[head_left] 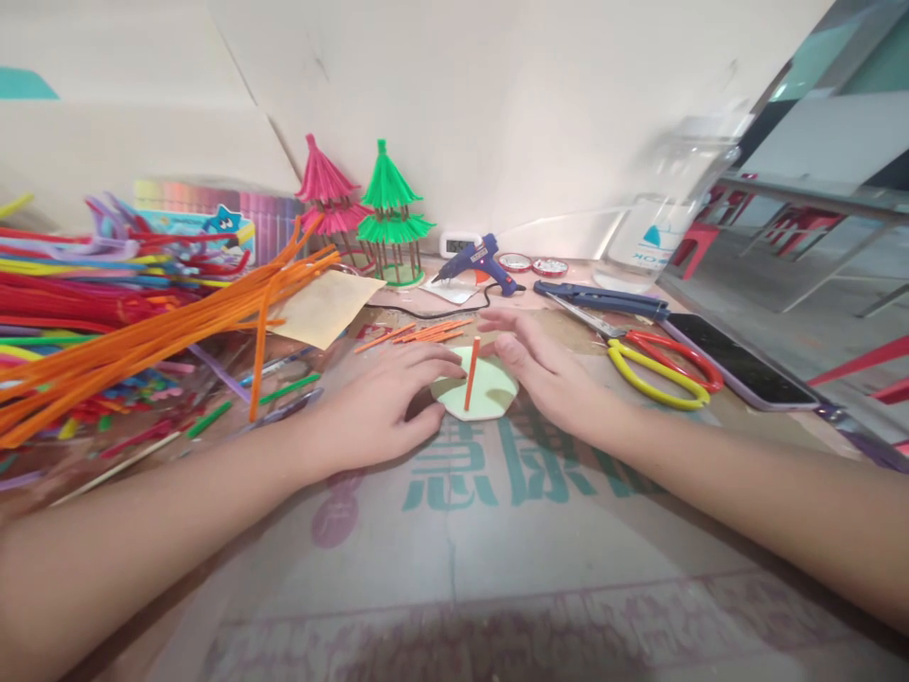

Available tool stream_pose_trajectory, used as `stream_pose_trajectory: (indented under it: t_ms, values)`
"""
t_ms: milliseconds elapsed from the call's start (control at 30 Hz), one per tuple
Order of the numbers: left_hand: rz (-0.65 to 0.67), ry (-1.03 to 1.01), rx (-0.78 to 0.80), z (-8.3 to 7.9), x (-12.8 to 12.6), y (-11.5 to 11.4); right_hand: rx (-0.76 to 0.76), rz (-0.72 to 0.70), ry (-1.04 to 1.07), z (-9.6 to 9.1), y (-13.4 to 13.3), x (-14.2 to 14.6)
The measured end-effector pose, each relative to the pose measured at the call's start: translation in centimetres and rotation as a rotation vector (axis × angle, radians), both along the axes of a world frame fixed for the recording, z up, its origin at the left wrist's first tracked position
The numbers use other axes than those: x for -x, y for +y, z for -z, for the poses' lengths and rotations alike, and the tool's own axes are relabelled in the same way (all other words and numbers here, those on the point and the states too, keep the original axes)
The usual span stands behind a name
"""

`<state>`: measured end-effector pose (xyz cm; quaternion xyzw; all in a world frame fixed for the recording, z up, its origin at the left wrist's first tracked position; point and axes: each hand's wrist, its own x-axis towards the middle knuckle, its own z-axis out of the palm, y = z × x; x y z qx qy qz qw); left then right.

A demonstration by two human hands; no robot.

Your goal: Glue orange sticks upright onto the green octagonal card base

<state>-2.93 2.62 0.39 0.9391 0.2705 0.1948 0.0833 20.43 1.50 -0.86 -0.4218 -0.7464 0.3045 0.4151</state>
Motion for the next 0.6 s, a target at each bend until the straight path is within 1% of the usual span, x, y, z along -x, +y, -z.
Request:
stream_pose_trajectory:
  t_ms: [167,300,367,500,600]
  values:
    - [-0.111,0.004,0.028,0.2,0.1,0.5,0.019,0.036,-0.030,0.0,0.3,0.0]
    - [-0.126,-0.012,0.025,0.3,0.3,0.6,0.020,0.050,-0.029,0.1,0.5,0.0]
    - [-0.117,-0.080,0.000,0.1,0.4,0.5,0.025,0.055,-0.028,0.1,0.6,0.0]
    - [-0.123,-0.282,-0.032,-0.2,0.4,-0.2,0.033,0.055,-0.039,0.3,0.7,0.0]
    - [-0.102,-0.320,-0.032,-0.2,0.2,-0.7,0.002,0.043,-0.059,0.2,0.6,0.1]
